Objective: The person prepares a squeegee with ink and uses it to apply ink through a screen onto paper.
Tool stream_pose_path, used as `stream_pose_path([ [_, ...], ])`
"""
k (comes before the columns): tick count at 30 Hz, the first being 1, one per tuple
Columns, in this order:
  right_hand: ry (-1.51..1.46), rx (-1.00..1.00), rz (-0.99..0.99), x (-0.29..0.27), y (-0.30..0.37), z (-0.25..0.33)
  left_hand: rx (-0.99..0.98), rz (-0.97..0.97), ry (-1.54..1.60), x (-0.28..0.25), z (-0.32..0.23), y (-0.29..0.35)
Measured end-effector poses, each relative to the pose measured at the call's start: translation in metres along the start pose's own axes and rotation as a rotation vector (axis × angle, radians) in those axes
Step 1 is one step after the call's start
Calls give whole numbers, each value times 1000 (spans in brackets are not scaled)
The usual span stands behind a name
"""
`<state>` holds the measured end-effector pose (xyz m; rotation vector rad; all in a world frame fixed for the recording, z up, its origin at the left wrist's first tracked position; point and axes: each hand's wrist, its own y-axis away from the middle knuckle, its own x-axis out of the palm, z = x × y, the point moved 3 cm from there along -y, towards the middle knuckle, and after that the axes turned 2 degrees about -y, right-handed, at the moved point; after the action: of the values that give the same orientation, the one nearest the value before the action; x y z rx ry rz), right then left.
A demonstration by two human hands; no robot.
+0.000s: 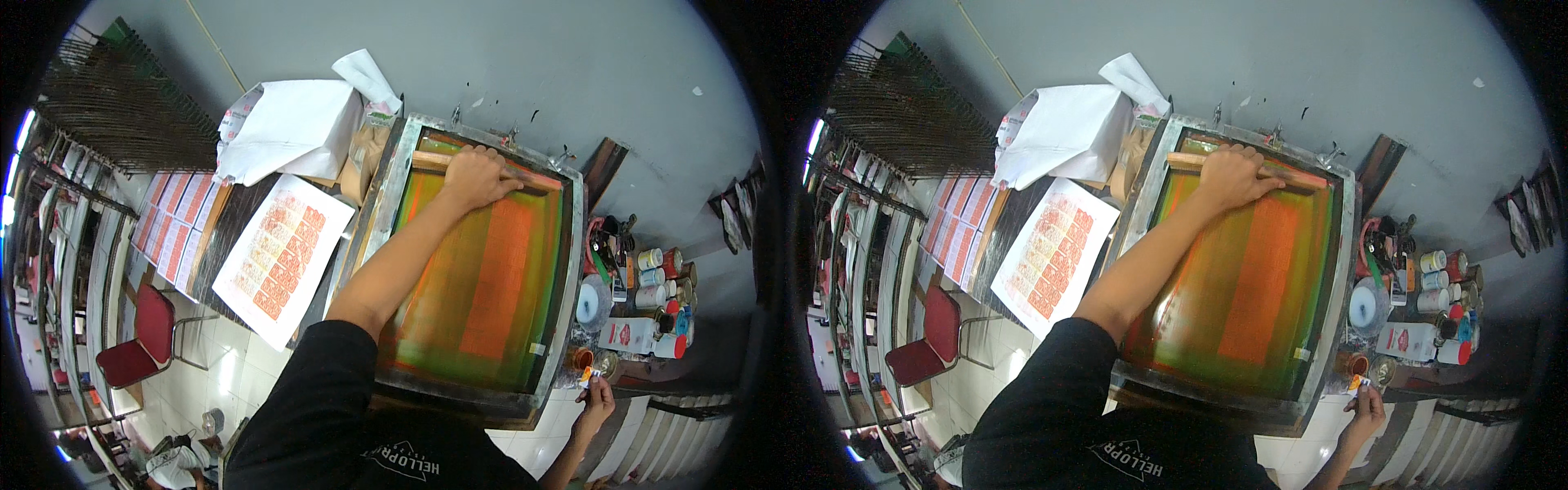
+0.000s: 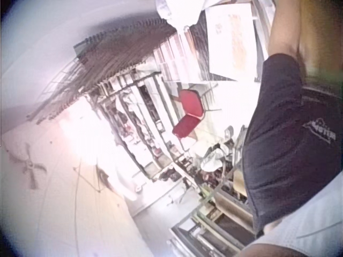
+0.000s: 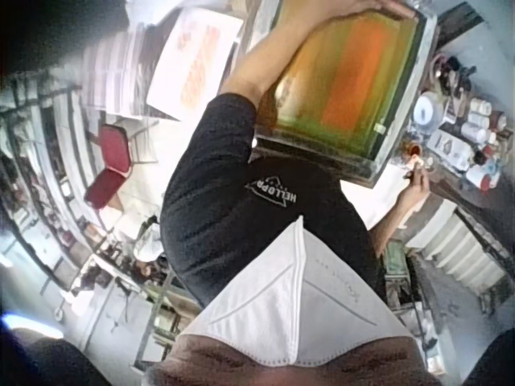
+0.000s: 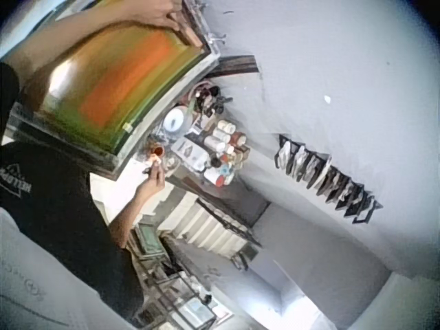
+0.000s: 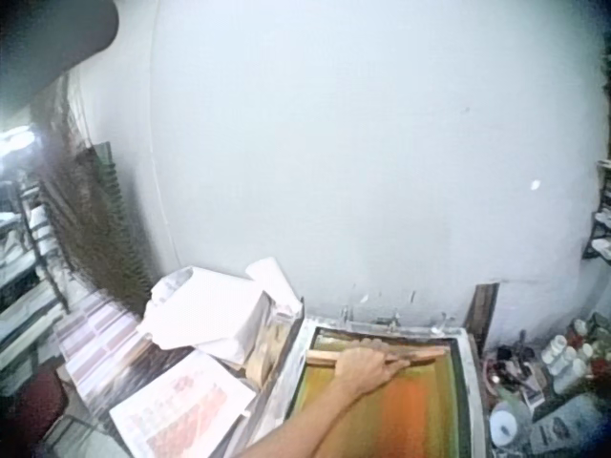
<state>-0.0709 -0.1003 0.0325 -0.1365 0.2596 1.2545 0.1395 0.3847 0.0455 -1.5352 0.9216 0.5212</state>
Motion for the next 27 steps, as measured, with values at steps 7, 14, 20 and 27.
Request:
stream_pose_path([
  [7, -46, -14, 63, 8, -4, 4, -90, 57, -7, -25, -30, 45],
  [14, -23, -16, 146, 4, -14, 6, -136, -20, -31, -51, -66, 93],
  [20, -55, -14, 204, 2, -21, 2, -165, -78, -63, -74, -92, 131],
  [27, -59, -19, 272, 1, -23, 5, -241, -33, -114, -107, -126, 175],
])
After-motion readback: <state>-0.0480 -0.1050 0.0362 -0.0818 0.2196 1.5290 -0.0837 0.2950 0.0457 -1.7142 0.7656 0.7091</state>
